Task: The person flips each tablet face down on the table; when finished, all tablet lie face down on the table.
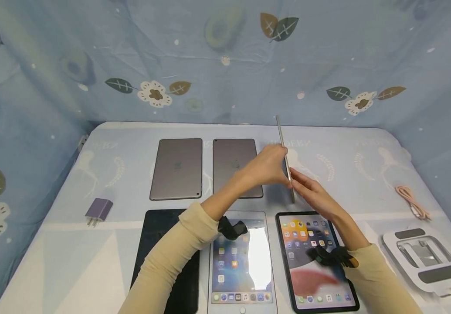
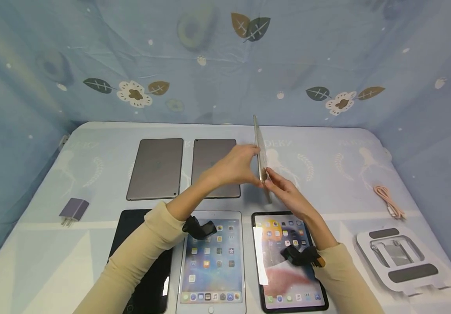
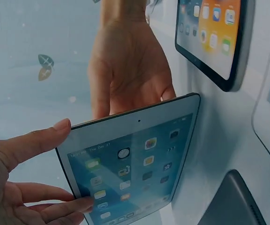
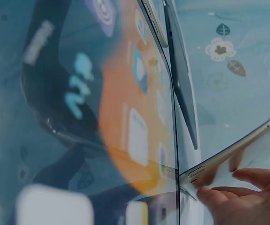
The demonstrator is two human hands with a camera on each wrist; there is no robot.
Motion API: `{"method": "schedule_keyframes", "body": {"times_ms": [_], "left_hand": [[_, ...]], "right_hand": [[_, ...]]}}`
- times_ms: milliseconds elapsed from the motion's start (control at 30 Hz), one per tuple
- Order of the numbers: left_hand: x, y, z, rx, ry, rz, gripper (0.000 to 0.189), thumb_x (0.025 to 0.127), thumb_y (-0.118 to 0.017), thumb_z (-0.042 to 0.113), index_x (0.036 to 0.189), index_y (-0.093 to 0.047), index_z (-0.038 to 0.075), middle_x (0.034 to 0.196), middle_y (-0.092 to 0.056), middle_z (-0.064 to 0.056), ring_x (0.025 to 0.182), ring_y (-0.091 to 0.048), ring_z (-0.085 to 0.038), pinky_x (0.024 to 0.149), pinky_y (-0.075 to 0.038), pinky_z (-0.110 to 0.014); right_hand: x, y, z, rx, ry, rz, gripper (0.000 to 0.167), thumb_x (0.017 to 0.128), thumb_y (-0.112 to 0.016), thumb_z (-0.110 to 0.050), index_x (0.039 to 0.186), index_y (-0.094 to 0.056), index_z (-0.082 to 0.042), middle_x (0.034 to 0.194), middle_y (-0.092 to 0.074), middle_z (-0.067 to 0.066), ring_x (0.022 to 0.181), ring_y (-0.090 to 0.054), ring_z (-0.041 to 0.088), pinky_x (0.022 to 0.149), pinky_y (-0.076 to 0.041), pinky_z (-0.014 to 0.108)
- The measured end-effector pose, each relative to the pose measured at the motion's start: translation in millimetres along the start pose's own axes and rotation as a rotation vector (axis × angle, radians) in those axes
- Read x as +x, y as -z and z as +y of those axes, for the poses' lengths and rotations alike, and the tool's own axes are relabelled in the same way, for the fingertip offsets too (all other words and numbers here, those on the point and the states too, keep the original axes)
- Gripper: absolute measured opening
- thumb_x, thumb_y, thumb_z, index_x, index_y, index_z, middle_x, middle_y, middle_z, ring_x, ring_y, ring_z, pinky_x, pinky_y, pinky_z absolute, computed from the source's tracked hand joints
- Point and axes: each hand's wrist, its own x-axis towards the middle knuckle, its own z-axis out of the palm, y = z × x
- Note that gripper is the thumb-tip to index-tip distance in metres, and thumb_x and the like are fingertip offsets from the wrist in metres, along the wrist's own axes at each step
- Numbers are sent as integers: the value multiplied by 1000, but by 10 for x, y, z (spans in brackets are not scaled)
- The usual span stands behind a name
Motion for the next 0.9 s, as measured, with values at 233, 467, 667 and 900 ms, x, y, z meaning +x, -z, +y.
{"method": "schedule_keyframes", "body": {"times_ms": [233, 467, 667, 900], "left_hand": [[-142, 11, -116, -50, 64, -10, 65, 69, -87, 22, 122, -57, -1, 117, -62, -9, 109, -56, -22, 92, -49, -30], [-215, -50, -229, -124, 58, -3, 66, 69, -87, 15, 125, -56, -1, 121, -62, -12, 111, -56, -26, 90, -52, -32], [-148, -200, -235, -91, 81, -3, 53, 67, -88, 15, 110, -62, -1, 109, -63, -10, 98, -57, -19, 78, -50, -25], [-33, -397, -235, -119, 84, 6, 48, 63, -89, 10, 101, -63, -3, 99, -64, -10, 88, -55, -17, 71, -47, -22]], "right_hand": [[61, 0, 23, -137, 16, -33, 68, 102, -47, -21, 153, -9, 2, 160, -6, 24, 146, -5, 45, 113, -13, 64], [64, -10, 52, -253, 20, -47, 77, 97, -57, -20, 153, -10, 1, 158, -9, 26, 143, -14, 50, 110, -24, 63], [-14, 58, 38, -423, -23, 10, 80, 93, -62, -27, 153, -16, -2, 158, -9, 29, 139, -20, 54, 106, -29, 66], [-109, 155, 10, -559, -71, 35, 85, 90, -65, -35, 152, -19, 1, 155, -7, 35, 135, -27, 56, 101, -35, 66]]}}
